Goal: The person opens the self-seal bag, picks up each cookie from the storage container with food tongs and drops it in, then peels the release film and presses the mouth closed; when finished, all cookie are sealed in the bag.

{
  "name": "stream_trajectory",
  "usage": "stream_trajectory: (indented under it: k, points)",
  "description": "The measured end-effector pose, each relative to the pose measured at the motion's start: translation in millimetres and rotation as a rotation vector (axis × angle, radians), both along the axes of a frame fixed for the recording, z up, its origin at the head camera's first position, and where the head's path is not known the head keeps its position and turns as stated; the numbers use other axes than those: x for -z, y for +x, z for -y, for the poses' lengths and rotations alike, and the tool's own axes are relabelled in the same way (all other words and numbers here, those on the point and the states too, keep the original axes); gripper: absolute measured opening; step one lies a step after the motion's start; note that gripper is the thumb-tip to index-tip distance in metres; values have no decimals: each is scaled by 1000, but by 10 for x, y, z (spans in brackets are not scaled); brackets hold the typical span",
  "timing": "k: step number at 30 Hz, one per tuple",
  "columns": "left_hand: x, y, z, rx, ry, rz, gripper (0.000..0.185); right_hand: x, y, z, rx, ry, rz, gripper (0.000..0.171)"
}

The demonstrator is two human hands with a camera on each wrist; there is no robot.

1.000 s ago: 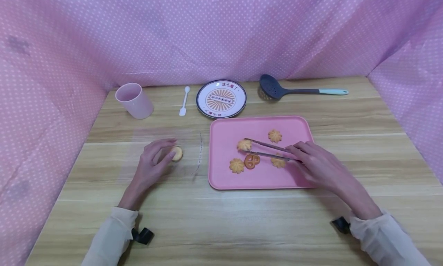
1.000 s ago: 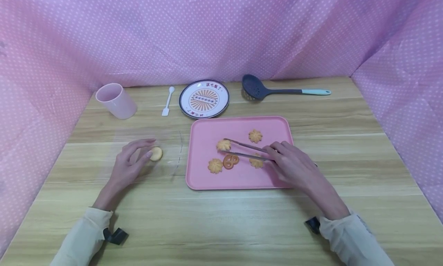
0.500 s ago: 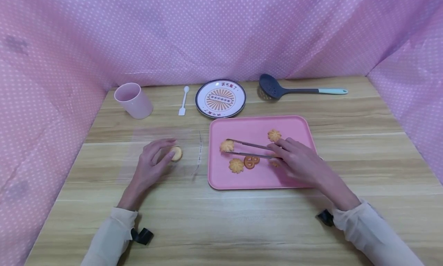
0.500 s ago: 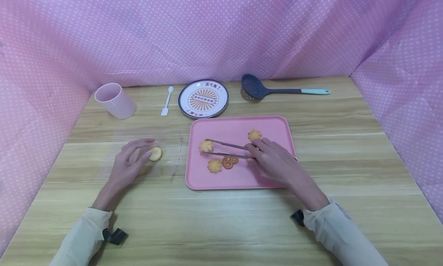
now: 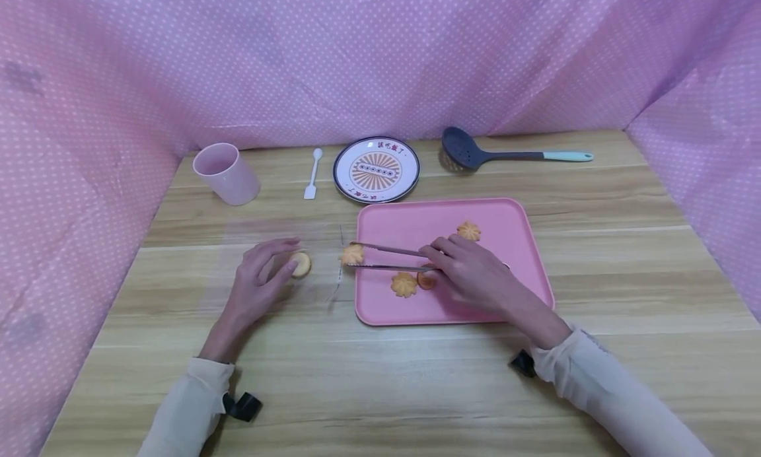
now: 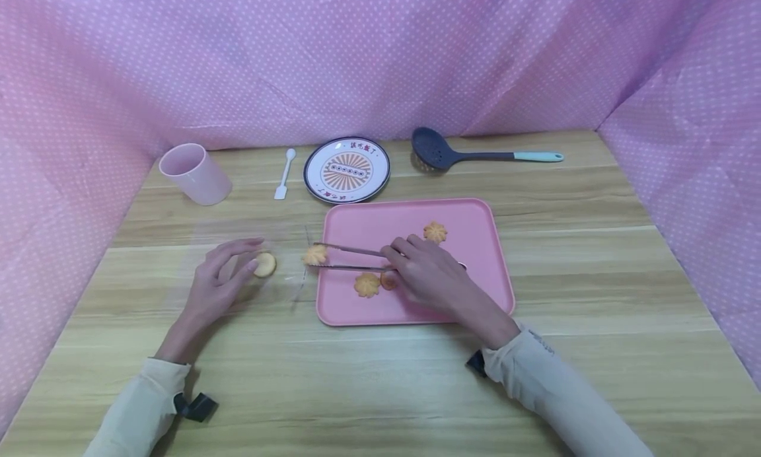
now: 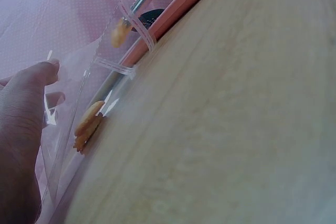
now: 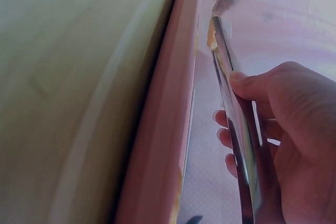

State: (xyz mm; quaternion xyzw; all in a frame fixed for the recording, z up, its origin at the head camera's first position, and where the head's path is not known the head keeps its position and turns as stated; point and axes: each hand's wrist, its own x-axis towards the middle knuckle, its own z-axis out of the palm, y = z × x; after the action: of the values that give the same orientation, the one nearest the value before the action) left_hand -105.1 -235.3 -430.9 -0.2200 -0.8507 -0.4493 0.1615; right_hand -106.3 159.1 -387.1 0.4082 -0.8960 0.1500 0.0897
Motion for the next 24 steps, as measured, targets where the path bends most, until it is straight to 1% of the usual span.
stream_trajectory:
  k: [8, 17, 24]
  points:
    - [-6, -7, 1, 7, 9, -14, 28, -11, -6, 274, 3, 19, 29, 36]
    - [0, -12, 0, 12, 19, -23, 29, -50, -22, 524, -4, 29, 50, 35]
    - [9, -11, 4, 14, 19, -25, 32, -34, -32, 704, -21, 33, 7, 28]
